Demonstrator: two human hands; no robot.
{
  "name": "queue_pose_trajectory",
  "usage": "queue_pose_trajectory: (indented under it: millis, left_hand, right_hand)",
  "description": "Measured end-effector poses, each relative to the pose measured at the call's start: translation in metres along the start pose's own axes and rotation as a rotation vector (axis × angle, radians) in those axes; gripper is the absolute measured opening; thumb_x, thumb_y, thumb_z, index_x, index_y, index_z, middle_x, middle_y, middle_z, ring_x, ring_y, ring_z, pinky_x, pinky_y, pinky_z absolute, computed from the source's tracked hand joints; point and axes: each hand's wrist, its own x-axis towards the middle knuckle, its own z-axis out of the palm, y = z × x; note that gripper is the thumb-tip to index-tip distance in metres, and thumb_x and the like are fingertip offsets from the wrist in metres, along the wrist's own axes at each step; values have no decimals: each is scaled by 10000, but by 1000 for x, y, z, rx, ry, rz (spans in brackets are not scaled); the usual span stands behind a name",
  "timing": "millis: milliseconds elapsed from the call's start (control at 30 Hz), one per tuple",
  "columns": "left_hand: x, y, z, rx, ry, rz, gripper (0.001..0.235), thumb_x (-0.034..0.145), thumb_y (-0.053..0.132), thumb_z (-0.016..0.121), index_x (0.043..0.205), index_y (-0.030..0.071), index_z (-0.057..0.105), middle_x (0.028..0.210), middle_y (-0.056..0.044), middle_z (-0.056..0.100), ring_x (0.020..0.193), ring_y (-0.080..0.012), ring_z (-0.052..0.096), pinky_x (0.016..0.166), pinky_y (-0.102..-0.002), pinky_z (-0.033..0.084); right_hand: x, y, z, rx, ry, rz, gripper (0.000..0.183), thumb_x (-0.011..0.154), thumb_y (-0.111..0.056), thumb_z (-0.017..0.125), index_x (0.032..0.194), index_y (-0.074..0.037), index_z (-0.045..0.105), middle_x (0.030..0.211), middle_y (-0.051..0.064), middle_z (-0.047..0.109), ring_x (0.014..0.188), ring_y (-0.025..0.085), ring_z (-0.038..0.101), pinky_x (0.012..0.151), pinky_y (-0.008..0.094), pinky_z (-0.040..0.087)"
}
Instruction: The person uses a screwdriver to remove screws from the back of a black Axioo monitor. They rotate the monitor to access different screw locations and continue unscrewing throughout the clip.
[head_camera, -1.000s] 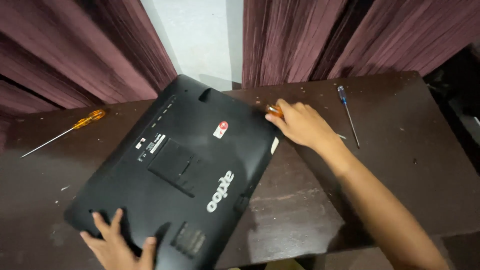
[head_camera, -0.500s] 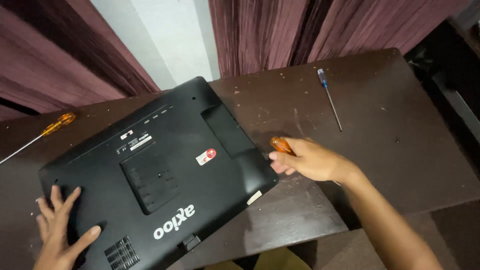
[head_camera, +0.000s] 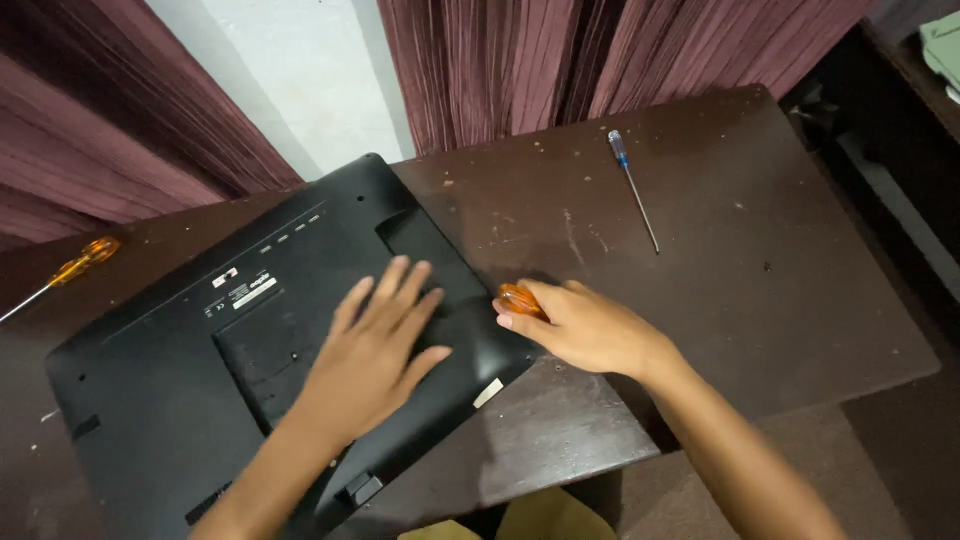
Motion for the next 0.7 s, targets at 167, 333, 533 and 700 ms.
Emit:
queue_pose_trajectory:
  millis: [167, 333, 533, 700]
  left_hand:
    - [9, 9, 26, -151, -86, -15, 464, 1051, 393, 517, 1252, -7, 641, 1336, -153, 594, 1417, -335, 438, 1220, -519, 280]
    - [7, 23, 23, -209, 23, 83, 432, 1035, 344, 559, 1155, -58, 658, 1164, -162, 643, 1267, -338, 563, 1192, -510, 377]
    - [4, 37, 22, -297, -81, 41, 459, 1014, 379, 564, 1218, -22, 658, 1250, -120, 636, 1342, -323, 527, 1197, -521, 354]
    - [-2, 59, 18, -607, 43, 58, 792, 863, 696, 655, 1401, 118, 589, 1218, -133, 642, 1104, -281, 631, 983, -414, 484]
  right_hand:
    - [-40, 19, 1, 107, 100, -38, 400, 1023, -447, 473, 1081, -63, 571, 915, 97, 784, 839, 295, 747, 785, 409, 549]
    - [-94, 54, 25, 157, 334, 218, 392, 975, -514, 589, 783, -181, 511, 535, -65, 741, 548, 135, 728, 703, 297, 501]
    - [-154, 90, 66, 417, 581, 137, 281, 938, -425, 665, 915, -146, 672, 616, -30, 592, 410, 85, 368, 443, 293, 277]
    - [-135, 30, 50, -48, 474, -291, 393, 1002, -159, 586, 1394, -158, 567, 996, 6, 439, 674, 108, 471, 525, 272, 485]
